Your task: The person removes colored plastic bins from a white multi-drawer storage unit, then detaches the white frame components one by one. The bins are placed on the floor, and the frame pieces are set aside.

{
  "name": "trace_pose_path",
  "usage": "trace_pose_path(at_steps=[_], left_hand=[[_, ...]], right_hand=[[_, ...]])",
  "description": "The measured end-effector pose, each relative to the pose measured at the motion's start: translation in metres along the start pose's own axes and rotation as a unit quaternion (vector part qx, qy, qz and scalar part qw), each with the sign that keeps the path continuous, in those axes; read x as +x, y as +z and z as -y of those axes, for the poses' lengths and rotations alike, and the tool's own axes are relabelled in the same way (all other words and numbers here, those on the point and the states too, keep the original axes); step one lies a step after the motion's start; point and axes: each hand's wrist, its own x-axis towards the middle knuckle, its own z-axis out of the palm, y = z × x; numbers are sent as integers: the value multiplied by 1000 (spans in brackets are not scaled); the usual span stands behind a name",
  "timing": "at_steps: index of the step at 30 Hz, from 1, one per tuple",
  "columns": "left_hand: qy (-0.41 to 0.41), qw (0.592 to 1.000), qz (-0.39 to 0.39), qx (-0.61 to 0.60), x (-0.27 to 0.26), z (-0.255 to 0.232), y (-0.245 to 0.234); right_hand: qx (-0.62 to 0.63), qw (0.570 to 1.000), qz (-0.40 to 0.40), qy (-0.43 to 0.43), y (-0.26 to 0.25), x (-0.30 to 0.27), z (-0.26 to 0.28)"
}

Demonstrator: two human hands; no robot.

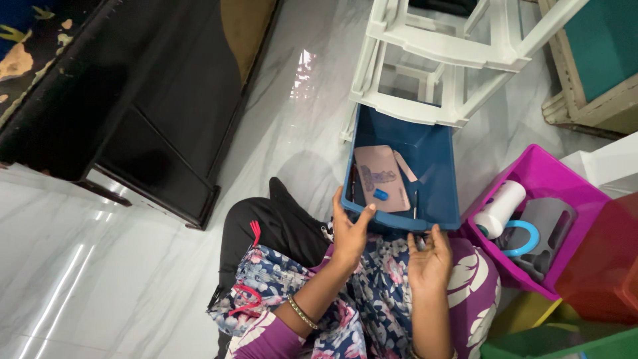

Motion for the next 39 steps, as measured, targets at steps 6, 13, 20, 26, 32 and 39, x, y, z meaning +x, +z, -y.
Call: trace_pose_path(at_steps=[6, 13, 20, 26, 32, 39], left_hand=[[59, 986, -15, 157, 7, -23, -3], [88, 986, -32, 141, 18, -52, -11], [66, 974, -52, 210, 12, -71, -36], [77, 964, -51, 250, -16, -104, -53], [124, 936, -125, 306, -35, -145, -68], [175, 915, -166, 322, -5, -171, -93]], right_hand=[[-73, 997, -27, -8, 36, -26, 11], [-204, 938, 128, -249, 48, -64, 11], [-361, 895, 49, -259, 86, -107, 47], [-483, 814, 72, -313, 87, -116, 53], [-443, 845, 144, -262, 103, -123, 42], [-396, 843, 267, -248, 150, -103, 25]])
